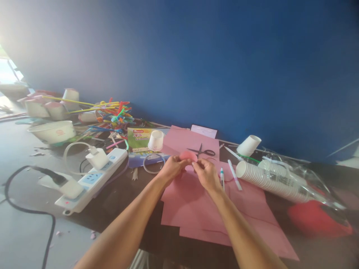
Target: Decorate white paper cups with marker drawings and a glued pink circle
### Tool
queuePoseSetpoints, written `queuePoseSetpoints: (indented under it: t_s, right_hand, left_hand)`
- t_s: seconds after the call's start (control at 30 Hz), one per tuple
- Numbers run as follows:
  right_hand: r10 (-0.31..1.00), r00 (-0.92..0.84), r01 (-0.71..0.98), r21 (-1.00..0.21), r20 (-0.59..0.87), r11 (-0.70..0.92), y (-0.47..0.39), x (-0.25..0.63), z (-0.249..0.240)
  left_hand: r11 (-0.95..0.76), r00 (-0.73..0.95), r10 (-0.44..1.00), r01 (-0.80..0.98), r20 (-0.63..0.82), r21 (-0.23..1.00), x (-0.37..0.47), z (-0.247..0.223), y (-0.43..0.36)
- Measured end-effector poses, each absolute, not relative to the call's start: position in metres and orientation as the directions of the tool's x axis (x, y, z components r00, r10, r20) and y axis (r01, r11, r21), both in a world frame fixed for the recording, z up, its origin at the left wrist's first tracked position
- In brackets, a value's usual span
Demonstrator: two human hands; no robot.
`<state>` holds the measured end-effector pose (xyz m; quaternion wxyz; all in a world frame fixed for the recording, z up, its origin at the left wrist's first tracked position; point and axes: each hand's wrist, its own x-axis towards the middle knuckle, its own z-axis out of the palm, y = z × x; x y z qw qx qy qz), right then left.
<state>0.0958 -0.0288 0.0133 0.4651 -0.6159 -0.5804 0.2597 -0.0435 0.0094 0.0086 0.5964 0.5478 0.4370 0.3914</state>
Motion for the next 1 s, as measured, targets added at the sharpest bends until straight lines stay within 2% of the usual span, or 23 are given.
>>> queuePoseSetpoints:
  t_s: [0.27, 0.57, 0.83, 1.0]
  right_hand:
    - [0.954, 0.243, 0.37, -0.926, 0.177, 0.077, -0.029, 0.098, 0.0154]
    - [0.955, 0.221, 0.368, -0.924, 0.195, 0.104, -0.0289, 0.0975, 0.0121]
    - [0.956, 0.228, 0.369, -0.925, 0.183, 0.089, -0.0286, 0.0973, 0.0128]
    - [0.959, 0.234, 0.285, -0.954, 0.158, 0.088, -0.0284, 0.1001, 0.0116]
  left_hand:
    - [0.07, 0.383, 0.922, -0.037, -0.051, 0.997, -0.0435, 0.0104, 0.0073]
    - [0.03, 0.348, 0.937, 0.051, -0.046, 0.998, -0.0436, 0.012, 0.0065]
    - [0.042, 0.357, 0.933, 0.035, -0.052, 0.999, -0.0446, 0.0107, 0.0072]
    - [0.034, 0.351, 0.935, 0.034, -0.044, 0.999, -0.0463, 0.0064, 0.012]
